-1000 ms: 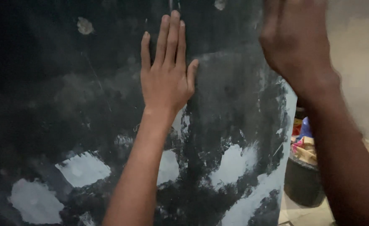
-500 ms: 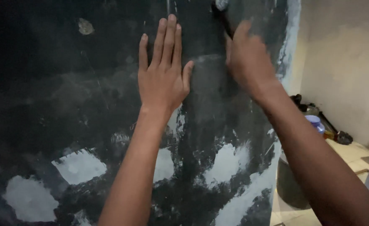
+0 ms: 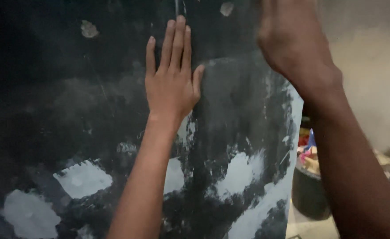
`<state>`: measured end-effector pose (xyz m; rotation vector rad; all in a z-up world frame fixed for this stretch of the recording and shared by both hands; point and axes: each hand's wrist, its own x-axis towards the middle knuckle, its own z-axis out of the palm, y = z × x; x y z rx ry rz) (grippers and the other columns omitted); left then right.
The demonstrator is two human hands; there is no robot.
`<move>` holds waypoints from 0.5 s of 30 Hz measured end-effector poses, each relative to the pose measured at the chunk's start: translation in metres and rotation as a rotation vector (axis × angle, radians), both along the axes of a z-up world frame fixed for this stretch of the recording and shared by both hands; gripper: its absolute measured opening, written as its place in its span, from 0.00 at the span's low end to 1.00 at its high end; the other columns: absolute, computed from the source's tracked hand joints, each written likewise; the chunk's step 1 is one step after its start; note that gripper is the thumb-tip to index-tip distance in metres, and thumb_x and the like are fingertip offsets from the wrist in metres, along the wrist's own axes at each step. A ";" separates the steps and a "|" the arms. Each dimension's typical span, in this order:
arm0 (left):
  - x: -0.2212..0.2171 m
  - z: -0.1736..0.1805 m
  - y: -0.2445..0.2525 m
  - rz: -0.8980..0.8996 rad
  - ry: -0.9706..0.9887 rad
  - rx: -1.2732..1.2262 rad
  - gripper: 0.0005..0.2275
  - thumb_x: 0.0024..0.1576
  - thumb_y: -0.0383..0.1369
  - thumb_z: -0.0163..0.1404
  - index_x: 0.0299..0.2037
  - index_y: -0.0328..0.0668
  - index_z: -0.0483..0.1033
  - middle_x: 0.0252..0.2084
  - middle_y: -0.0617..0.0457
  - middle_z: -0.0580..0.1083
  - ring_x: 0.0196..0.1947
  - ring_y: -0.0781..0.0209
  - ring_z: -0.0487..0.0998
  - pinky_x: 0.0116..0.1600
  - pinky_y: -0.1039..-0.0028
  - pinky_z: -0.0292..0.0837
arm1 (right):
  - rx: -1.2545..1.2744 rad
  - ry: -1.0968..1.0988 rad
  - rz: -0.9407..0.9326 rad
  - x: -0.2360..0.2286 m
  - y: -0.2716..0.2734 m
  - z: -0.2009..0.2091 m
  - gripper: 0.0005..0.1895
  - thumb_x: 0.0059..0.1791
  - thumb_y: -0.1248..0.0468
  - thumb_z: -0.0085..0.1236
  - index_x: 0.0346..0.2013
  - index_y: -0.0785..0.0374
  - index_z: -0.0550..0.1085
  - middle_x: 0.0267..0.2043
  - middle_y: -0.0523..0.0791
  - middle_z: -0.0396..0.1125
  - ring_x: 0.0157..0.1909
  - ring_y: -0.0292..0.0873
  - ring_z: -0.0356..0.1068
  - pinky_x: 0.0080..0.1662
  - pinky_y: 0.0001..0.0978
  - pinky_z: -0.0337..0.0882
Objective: The person positions nails against a wall by hand, picks up a hammer, and drives a nail into the wall with the hammer.
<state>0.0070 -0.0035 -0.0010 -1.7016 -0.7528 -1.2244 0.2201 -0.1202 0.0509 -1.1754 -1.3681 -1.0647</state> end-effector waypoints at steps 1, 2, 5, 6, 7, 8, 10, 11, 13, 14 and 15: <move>0.001 0.001 0.001 -0.006 -0.003 0.002 0.30 0.73 0.47 0.39 0.80 0.40 0.46 0.82 0.54 0.43 0.81 0.60 0.41 0.82 0.55 0.33 | 0.066 0.097 0.093 0.004 0.002 -0.005 0.18 0.63 0.58 0.42 0.52 0.75 0.68 0.44 0.71 0.68 0.48 0.76 0.69 0.48 0.63 0.63; -0.001 0.000 0.001 -0.009 0.006 0.002 0.31 0.73 0.47 0.39 0.80 0.41 0.46 0.82 0.54 0.43 0.81 0.60 0.41 0.82 0.55 0.33 | 0.107 0.085 0.091 0.003 0.013 -0.011 0.19 0.63 0.58 0.43 0.51 0.77 0.68 0.42 0.71 0.68 0.47 0.75 0.69 0.47 0.63 0.63; -0.001 0.000 -0.001 -0.002 0.004 -0.036 0.31 0.73 0.48 0.39 0.80 0.40 0.45 0.82 0.54 0.43 0.81 0.60 0.40 0.82 0.55 0.32 | 0.183 -0.206 -0.113 -0.005 0.046 -0.025 0.26 0.63 0.58 0.49 0.60 0.84 0.65 0.37 0.71 0.66 0.39 0.74 0.69 0.42 0.59 0.71; -0.002 0.000 -0.002 0.005 0.010 -0.029 0.31 0.73 0.48 0.39 0.81 0.41 0.44 0.82 0.54 0.43 0.82 0.60 0.40 0.82 0.55 0.32 | 0.056 -0.154 -0.098 -0.001 0.044 -0.022 0.23 0.63 0.58 0.48 0.56 0.81 0.66 0.36 0.70 0.66 0.37 0.73 0.69 0.40 0.59 0.70; -0.003 0.000 -0.002 0.011 0.016 -0.023 0.31 0.74 0.48 0.39 0.81 0.41 0.44 0.83 0.54 0.42 0.82 0.60 0.39 0.82 0.55 0.32 | -0.071 -0.102 -0.082 0.004 0.036 -0.015 0.20 0.64 0.58 0.47 0.53 0.78 0.68 0.34 0.68 0.66 0.36 0.73 0.69 0.37 0.59 0.69; -0.004 -0.001 -0.002 0.022 0.011 -0.018 0.31 0.74 0.48 0.38 0.81 0.41 0.44 0.83 0.54 0.42 0.82 0.60 0.39 0.83 0.56 0.32 | -0.199 -0.062 -0.061 0.007 0.026 -0.005 0.18 0.64 0.58 0.46 0.49 0.75 0.69 0.33 0.67 0.66 0.34 0.72 0.68 0.35 0.59 0.69; -0.004 -0.002 -0.001 0.011 0.006 -0.028 0.31 0.74 0.48 0.38 0.81 0.40 0.44 0.83 0.53 0.42 0.82 0.60 0.39 0.83 0.56 0.32 | 0.010 -0.256 -0.008 0.012 0.002 -0.001 0.11 0.65 0.65 0.43 0.48 0.73 0.68 0.38 0.66 0.68 0.39 0.71 0.70 0.40 0.60 0.69; -0.003 -0.002 0.000 0.002 0.010 -0.028 0.31 0.74 0.48 0.38 0.81 0.40 0.44 0.83 0.53 0.42 0.82 0.60 0.38 0.83 0.56 0.32 | 0.117 -0.349 0.015 0.014 -0.004 -0.002 0.09 0.66 0.69 0.41 0.48 0.73 0.68 0.40 0.65 0.69 0.41 0.71 0.71 0.42 0.60 0.69; -0.002 -0.002 0.001 0.008 0.000 -0.033 0.31 0.74 0.48 0.38 0.81 0.41 0.44 0.83 0.54 0.42 0.82 0.61 0.39 0.83 0.56 0.31 | 0.198 -0.028 0.192 -0.003 0.015 -0.004 0.12 0.63 0.65 0.40 0.50 0.74 0.67 0.35 0.67 0.66 0.36 0.71 0.68 0.41 0.61 0.67; -0.002 -0.001 0.000 0.010 0.003 -0.031 0.31 0.74 0.48 0.38 0.81 0.41 0.43 0.83 0.54 0.41 0.82 0.61 0.39 0.83 0.56 0.31 | 0.237 0.142 0.278 -0.010 0.025 -0.008 0.15 0.62 0.62 0.39 0.51 0.75 0.66 0.32 0.68 0.65 0.33 0.72 0.67 0.40 0.62 0.66; -0.003 -0.001 -0.001 0.024 0.003 -0.025 0.31 0.74 0.48 0.38 0.81 0.41 0.43 0.83 0.54 0.41 0.82 0.60 0.39 0.83 0.56 0.31 | 0.130 0.067 0.140 -0.012 0.029 -0.010 0.15 0.64 0.60 0.42 0.50 0.74 0.66 0.31 0.66 0.65 0.33 0.71 0.67 0.39 0.60 0.67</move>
